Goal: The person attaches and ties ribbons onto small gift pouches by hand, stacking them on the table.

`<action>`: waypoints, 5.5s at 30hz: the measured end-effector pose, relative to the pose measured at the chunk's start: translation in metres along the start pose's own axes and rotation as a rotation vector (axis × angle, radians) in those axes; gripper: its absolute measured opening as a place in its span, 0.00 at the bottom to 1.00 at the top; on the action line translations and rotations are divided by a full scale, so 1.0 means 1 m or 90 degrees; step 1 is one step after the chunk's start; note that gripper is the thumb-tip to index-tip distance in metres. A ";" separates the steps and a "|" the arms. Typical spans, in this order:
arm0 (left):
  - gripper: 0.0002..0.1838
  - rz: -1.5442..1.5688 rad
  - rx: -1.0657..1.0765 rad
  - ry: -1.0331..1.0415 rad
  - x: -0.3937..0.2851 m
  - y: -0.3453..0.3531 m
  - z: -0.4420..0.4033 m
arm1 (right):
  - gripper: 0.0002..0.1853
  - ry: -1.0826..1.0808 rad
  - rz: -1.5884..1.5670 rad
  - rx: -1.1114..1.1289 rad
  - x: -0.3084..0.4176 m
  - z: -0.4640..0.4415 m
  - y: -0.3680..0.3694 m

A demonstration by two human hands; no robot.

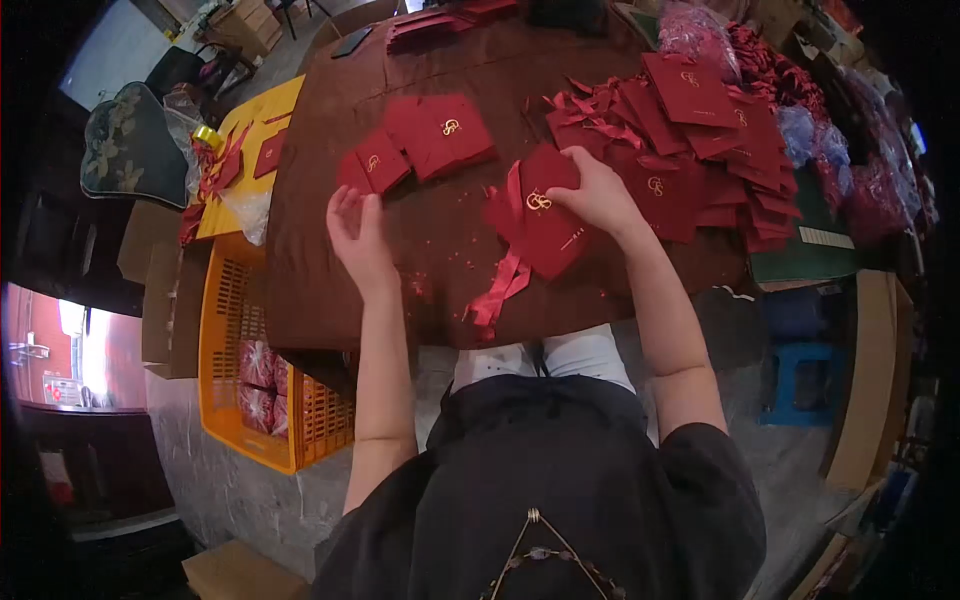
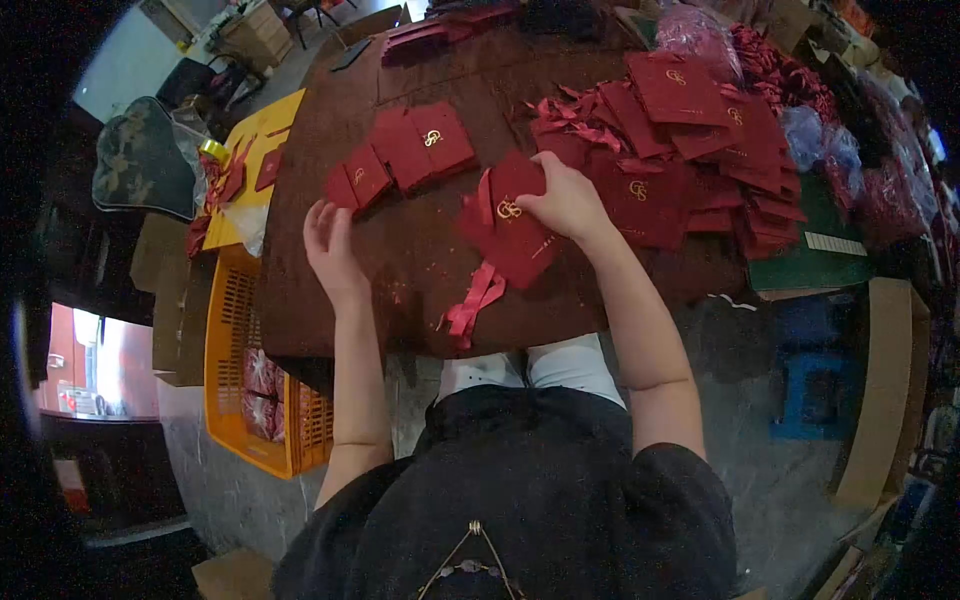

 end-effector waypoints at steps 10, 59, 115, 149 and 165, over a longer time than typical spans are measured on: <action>0.15 -0.580 0.380 0.374 0.004 0.104 0.071 | 0.35 -0.030 0.032 0.135 0.033 -0.002 0.015; 0.16 -0.238 0.277 -0.068 0.041 0.071 0.033 | 0.06 -0.376 -0.077 -0.196 0.103 0.004 0.064; 0.18 -0.474 0.270 0.196 -0.014 0.061 0.068 | 0.10 -0.069 -0.450 -0.022 -0.019 -0.033 0.048; 0.14 -0.331 0.399 -0.175 0.061 0.052 0.058 | 0.07 -0.080 -0.632 -0.101 0.040 0.036 0.111; 0.13 -0.188 0.375 -0.264 0.058 0.059 0.073 | 0.07 -0.279 -0.341 -0.338 0.061 0.062 0.084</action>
Point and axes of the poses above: each hand's wrist, its own z-axis away from the middle knuckle, its own y-axis out of the palm, x = y × z, the point moved 9 cm from there along -z, towards the middle knuckle, and after that the axes turned 6 degrees about -y, right-handed, at the moved point
